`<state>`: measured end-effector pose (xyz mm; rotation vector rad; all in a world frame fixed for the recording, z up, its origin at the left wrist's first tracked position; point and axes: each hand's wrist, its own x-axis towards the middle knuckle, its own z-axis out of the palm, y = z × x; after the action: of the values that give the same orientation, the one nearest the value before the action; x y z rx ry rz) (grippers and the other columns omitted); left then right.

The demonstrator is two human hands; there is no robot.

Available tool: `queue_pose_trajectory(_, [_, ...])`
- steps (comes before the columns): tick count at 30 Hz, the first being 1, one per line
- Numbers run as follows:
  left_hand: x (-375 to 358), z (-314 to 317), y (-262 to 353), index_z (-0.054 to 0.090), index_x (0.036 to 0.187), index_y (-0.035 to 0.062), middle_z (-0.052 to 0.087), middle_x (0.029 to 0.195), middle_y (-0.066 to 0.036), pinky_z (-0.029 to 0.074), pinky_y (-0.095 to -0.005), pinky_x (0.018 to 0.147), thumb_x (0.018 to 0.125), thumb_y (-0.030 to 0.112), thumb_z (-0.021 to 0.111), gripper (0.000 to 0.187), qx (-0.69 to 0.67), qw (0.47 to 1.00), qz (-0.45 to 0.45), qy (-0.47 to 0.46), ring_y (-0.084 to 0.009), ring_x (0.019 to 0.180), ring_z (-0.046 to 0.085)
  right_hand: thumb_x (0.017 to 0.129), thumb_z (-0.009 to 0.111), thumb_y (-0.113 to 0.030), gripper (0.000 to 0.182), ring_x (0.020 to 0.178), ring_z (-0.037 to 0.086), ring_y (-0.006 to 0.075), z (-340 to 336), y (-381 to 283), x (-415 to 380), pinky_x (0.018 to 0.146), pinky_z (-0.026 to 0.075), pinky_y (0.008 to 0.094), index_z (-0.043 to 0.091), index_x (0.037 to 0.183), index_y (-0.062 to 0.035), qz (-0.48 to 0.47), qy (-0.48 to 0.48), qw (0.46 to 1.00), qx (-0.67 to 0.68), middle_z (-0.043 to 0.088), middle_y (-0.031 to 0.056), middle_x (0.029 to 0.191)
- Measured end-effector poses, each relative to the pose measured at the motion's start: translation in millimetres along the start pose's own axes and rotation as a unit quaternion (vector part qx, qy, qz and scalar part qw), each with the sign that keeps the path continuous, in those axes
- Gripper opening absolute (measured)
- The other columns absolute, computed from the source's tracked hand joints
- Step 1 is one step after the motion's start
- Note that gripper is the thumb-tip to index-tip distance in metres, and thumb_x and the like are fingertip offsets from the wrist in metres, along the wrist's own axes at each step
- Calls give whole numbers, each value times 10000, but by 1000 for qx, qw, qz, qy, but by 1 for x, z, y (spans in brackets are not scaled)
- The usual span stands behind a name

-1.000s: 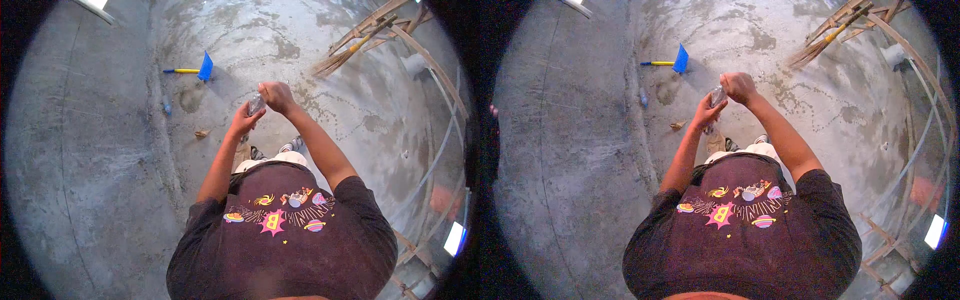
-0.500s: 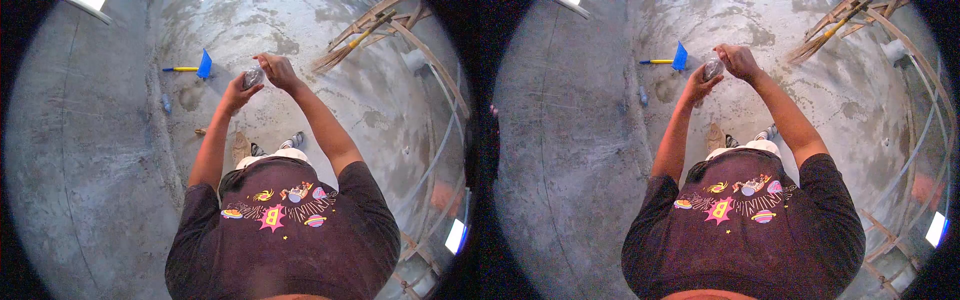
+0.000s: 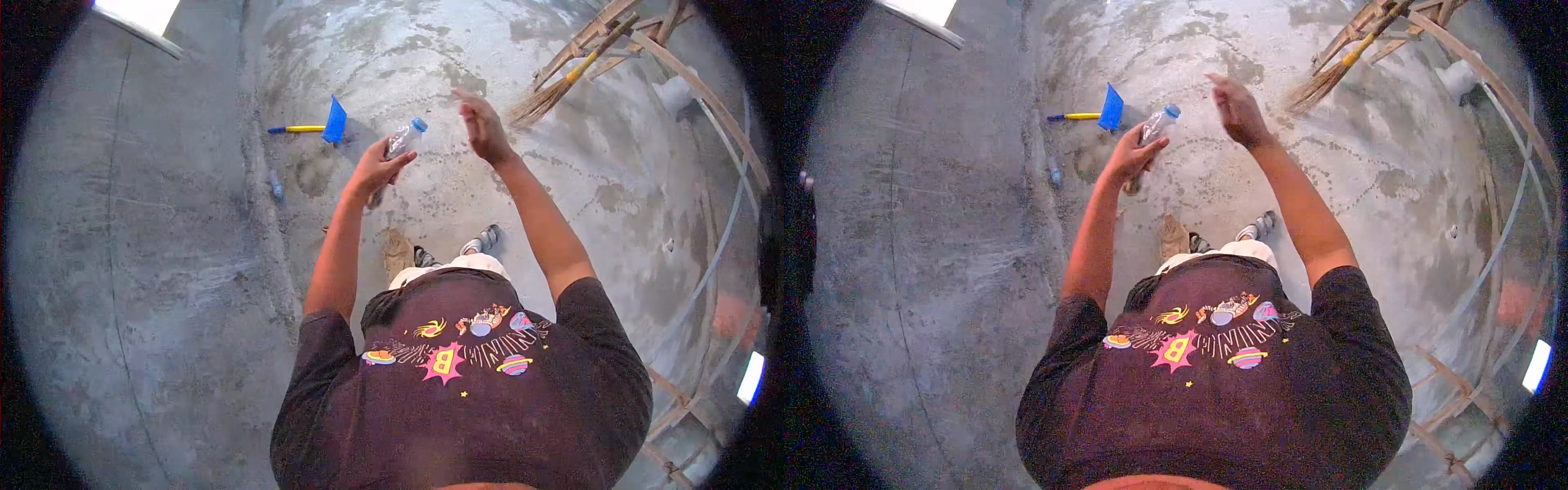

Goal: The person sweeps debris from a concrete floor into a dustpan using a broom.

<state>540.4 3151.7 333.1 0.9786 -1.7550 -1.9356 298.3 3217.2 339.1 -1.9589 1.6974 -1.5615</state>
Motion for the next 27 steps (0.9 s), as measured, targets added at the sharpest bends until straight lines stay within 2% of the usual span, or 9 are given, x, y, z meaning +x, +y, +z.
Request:
queue_pose_trajectory(2, [-4, -1, 19, 548, 908, 28, 488, 636, 14, 382, -241, 433, 767, 335, 701, 370, 207, 975, -7, 85, -68, 509, 455, 934, 378, -230, 344, 1086, 508, 336, -11, 29, -30, 934, 382, 371, 525, 1152, -9, 96, 19, 995, -13, 544, 202, 1153])
queue_pose_trajectory(4, [6, -25, 15, 556, 936, 2, 554, 667, -54, 413, -294, 470, 756, 399, 691, 456, 250, 964, 11, 96, -151, 529, 516, 933, 380, -235, 344, 1095, 506, 332, -19, 55, -68, 934, 385, 367, 531, 1151, -15, 154, 34, 987, -40, 547, 194, 1156])
queue_pose_trajectory(6, [16, -49, 8, 545, 945, -13, 590, 713, -141, 444, -355, 552, 740, 479, 671, 548, 428, 891, 61, 137, -253, 606, 572, 931, 392, -246, 345, 1099, 507, 323, -27, 92, -122, 933, 388, 364, 535, 1153, -24, 205, 34, 976, -65, 548, 188, 1158])
queue_pose_trajectory(7, [16, -54, 20, 541, 956, -20, 602, 774, -209, 448, -405, 637, 729, 531, 650, 605, 453, 880, 48, 137, -340, 699, 595, 929, 400, -253, 345, 1097, 510, 317, -35, 106, -149, 931, 389, 365, 537, 1153, -30, 240, 28, 967, -74, 550, 186, 1158])
queue_pose_trajectory(11, [36, -88, 33, 547, 951, -19, 614, 834, -237, 447, -430, 703, 734, 533, 637, 601, 459, 875, 22, 151, -378, 821, 600, 931, 349, -369, 447, 1061, 520, 344, -87, 158, -264, 911, 397, 396, 558, 1114, -19, 371, 7, 910, -188, 561, 189, 1139])
queue_pose_trajectory(13, [49, -101, 44, 551, 946, -20, 613, 841, -241, 448, -430, 710, 734, 537, 635, 602, 480, 865, 35, 143, -377, 835, 600, 927, 311, -421, 518, 1047, 516, 371, -125, 143, -303, 894, 399, 425, 555, 1103, 1, 488, -17, 849, -202, 566, 215, 1109])
queue_pose_trajectory(18, [93, -126, 76, 562, 955, -21, 617, 786, -204, 451, -423, 683, 729, 557, 632, 625, 543, 822, 88, 147, -326, 741, 605, 926, 303, -424, 554, 992, 533, 406, -174, 115, -434, 853, 410, 447, 577, 1038, 44, 592, 80, 746, -296, 582, 260, 1024])
queue_pose_trajectory(21, [95, -116, 111, 565, 940, -17, 601, 724, -165, 451, -384, 592, 730, 553, 638, 611, 495, 853, 10, 163, -255, 643, 591, 929, 296, -410, 560, 981, 540, 402, -188, 90, -501, 858, 407, 446, 590, 1009, 60, 688, 116, 669, -257, 583, 264, 1022])
queue_pose_trajectory(27, [67, -152, 113, 573, 916, -1, 565, 673, -90, 429, -318, 496, 736, 510, 654, 548, 452, 865, 21, 214, -166, 571, 549, 917, 312, -402, 556, 899, 557, 418, -169, 31, -561, 807, 416, 462, 606, 956, 68, 684, 121, 655, -298, 602, 273, 942])
